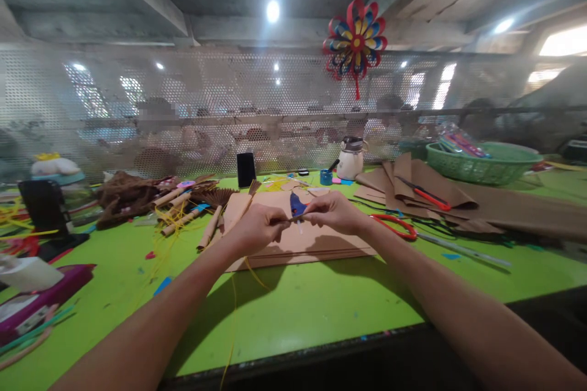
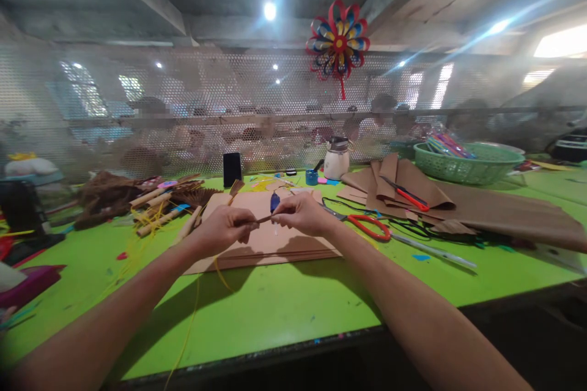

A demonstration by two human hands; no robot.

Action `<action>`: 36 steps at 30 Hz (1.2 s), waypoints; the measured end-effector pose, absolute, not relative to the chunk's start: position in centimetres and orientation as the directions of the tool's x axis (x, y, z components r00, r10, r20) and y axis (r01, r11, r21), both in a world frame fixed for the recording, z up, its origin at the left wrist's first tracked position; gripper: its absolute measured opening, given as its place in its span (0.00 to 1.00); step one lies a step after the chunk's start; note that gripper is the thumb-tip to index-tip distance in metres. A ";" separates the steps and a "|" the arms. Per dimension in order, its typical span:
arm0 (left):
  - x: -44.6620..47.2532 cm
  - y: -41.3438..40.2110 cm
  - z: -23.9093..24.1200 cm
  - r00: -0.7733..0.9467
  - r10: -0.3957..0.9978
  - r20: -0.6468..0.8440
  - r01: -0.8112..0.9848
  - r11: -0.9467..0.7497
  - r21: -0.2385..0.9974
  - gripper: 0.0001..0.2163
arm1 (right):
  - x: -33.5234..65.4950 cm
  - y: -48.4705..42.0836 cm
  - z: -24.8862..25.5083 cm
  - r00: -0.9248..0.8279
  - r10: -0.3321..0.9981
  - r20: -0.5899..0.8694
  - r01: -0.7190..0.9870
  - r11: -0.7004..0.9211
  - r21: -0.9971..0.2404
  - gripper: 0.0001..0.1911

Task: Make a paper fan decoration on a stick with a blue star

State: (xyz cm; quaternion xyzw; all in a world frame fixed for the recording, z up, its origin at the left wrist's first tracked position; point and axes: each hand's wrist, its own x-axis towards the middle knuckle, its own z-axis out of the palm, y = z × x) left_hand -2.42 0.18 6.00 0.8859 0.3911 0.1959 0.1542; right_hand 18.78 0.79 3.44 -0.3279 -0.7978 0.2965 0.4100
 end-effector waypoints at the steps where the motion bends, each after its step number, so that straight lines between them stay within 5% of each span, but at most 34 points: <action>1: -2.5 0.4 5.8 0.603 0.770 0.209 0.639 -0.623 0.451 0.11 | 19.1 1.1 3.3 -0.436 0.787 0.436 0.277 0.579 -0.767 0.13; 10: -3.1 2.0 4.3 0.608 0.777 0.160 0.607 -0.586 0.536 0.13 | 18.6 1.6 2.7 -0.336 0.796 0.503 0.277 0.594 -0.755 0.27; 16: -2.3 1.0 4.7 0.648 0.739 0.185 0.551 -0.622 0.556 0.14 | 16.8 1.0 1.6 -0.397 0.763 0.510 0.244 0.623 -0.743 0.13; 26: -2.2 0.8 4.5 0.627 0.748 0.217 0.543 -0.620 0.567 0.16 | 17.5 0.7 2.5 -0.379 0.778 0.501 0.261 0.609 -0.749 0.17; 32: -2.1 0.6 4.9 0.613 0.748 0.253 0.527 -0.626 0.574 0.16 | 18.1 0.5 3.3 -0.427 0.811 0.400 0.134 0.494 -0.859 0.18; 36: -2.3 0.9 4.7 0.663 0.734 0.149 0.494 -0.578 0.650 0.15 | 18.8 0.7 3.6 -0.482 0.806 0.344 0.051 0.417 -0.907 0.18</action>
